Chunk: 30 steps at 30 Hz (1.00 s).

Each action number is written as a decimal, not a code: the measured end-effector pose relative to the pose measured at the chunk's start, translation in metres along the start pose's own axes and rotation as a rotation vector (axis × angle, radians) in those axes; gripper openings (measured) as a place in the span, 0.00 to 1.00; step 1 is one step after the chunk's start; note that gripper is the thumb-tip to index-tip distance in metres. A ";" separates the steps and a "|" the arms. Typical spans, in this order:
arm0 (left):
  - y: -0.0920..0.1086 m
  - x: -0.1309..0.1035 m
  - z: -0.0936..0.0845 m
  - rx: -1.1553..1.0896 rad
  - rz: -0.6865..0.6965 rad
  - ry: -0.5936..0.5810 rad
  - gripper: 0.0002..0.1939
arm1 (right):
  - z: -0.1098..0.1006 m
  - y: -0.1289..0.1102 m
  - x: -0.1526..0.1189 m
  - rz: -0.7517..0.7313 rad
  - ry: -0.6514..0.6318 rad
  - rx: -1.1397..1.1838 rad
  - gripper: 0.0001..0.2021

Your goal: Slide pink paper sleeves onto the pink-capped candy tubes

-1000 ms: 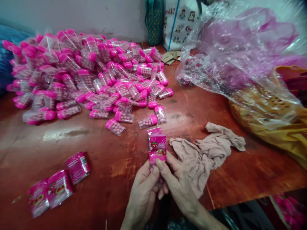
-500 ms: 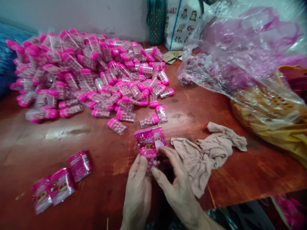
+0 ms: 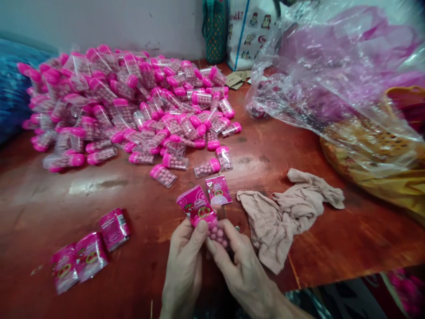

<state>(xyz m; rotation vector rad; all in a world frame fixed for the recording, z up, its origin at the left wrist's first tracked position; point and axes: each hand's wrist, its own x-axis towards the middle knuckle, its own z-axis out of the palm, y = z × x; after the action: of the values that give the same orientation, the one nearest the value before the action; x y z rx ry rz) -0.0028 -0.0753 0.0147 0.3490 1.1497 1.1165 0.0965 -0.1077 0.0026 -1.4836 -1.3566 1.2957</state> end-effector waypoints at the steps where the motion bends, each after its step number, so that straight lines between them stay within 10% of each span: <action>1: 0.001 0.001 0.000 -0.005 -0.022 -0.025 0.07 | 0.000 -0.002 0.000 -0.012 -0.012 0.021 0.07; 15: -0.013 -0.007 0.001 -0.036 -0.137 -0.235 0.10 | -0.003 0.003 -0.012 0.050 0.028 0.016 0.17; 25: -0.010 0.001 -0.015 -0.098 -0.111 -0.239 0.15 | -0.011 -0.005 0.009 0.289 -0.374 0.987 0.15; 30: -0.008 0.005 -0.012 -0.075 -0.025 -0.161 0.20 | -0.010 -0.005 0.009 0.286 -0.268 1.047 0.13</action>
<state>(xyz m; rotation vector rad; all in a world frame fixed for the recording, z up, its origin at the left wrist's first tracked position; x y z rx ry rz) -0.0088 -0.0785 0.0013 0.3586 0.9659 1.0865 0.1038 -0.0967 0.0081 -0.7751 -0.4069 1.9986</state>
